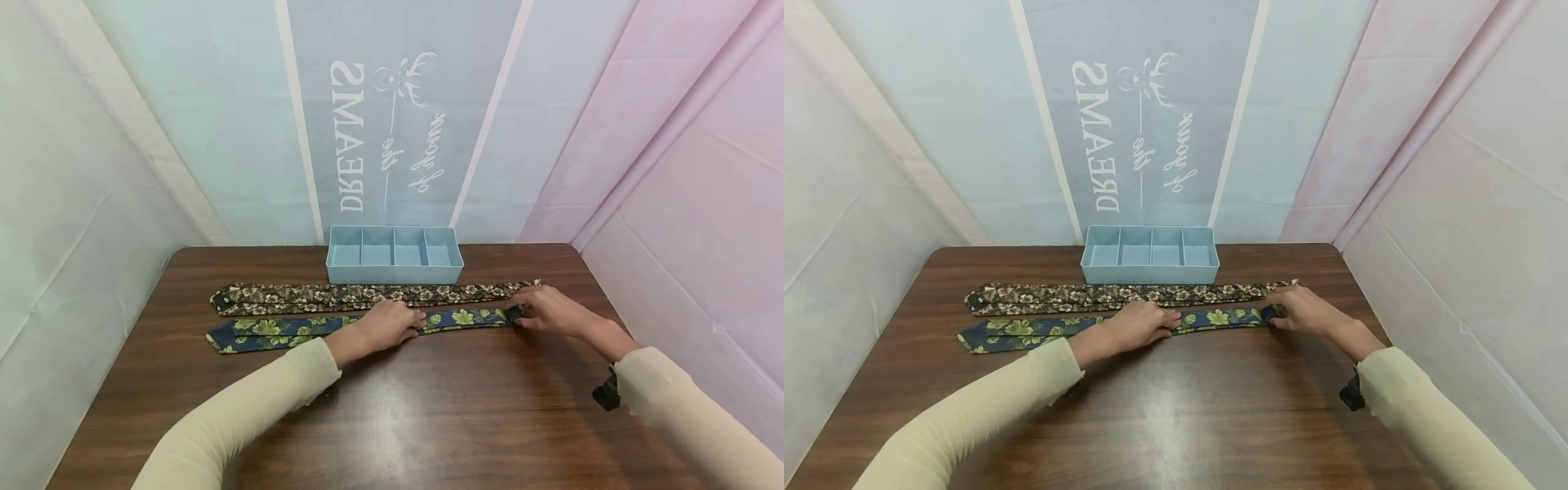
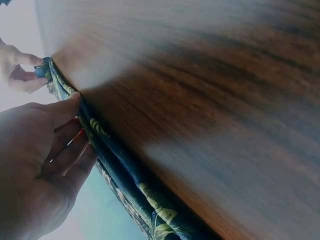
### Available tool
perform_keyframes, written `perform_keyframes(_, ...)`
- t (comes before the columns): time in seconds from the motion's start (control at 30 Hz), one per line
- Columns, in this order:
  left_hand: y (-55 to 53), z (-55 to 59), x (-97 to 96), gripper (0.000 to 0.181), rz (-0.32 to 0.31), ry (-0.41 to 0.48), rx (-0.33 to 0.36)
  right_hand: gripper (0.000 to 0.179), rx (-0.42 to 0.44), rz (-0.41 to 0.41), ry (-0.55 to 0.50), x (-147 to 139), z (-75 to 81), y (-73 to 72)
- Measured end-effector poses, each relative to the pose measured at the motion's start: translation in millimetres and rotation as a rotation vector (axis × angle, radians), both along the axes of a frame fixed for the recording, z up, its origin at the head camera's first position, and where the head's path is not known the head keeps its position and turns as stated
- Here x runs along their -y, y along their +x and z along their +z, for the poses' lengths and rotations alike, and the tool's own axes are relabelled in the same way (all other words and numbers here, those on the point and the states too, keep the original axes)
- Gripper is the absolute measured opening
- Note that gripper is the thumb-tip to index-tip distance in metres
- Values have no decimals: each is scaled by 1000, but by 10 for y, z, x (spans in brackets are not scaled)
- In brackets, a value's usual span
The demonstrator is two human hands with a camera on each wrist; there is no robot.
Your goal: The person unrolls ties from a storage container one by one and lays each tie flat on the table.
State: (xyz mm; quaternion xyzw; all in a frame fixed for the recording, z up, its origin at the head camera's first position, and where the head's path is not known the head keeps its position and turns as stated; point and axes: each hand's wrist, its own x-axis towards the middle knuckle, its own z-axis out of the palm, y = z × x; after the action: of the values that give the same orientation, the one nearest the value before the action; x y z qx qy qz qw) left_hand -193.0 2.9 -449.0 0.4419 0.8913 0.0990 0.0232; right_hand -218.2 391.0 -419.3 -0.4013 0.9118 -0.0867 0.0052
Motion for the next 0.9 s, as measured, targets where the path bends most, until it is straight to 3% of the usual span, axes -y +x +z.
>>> perform_keyframes(0.27,1,20,-23,29,8,-24,-13,31,17,-9,-36,-18,-12,15)
perform_keyframes(0.43,15,48,-105,16,31,24,-46,33,21,-25,-32,-2,-23,17)
perform_keyframes(0.6,15,40,-233,31,47,60,-87,41,14,-33,-8,20,-25,24)
perform_keyframes(0.73,3,25,-348,44,27,29,-60,44,16,-27,17,27,-13,32)
perform_keyframes(0.9,-18,-12,-434,42,19,-16,-30,43,-10,6,37,24,-18,29)
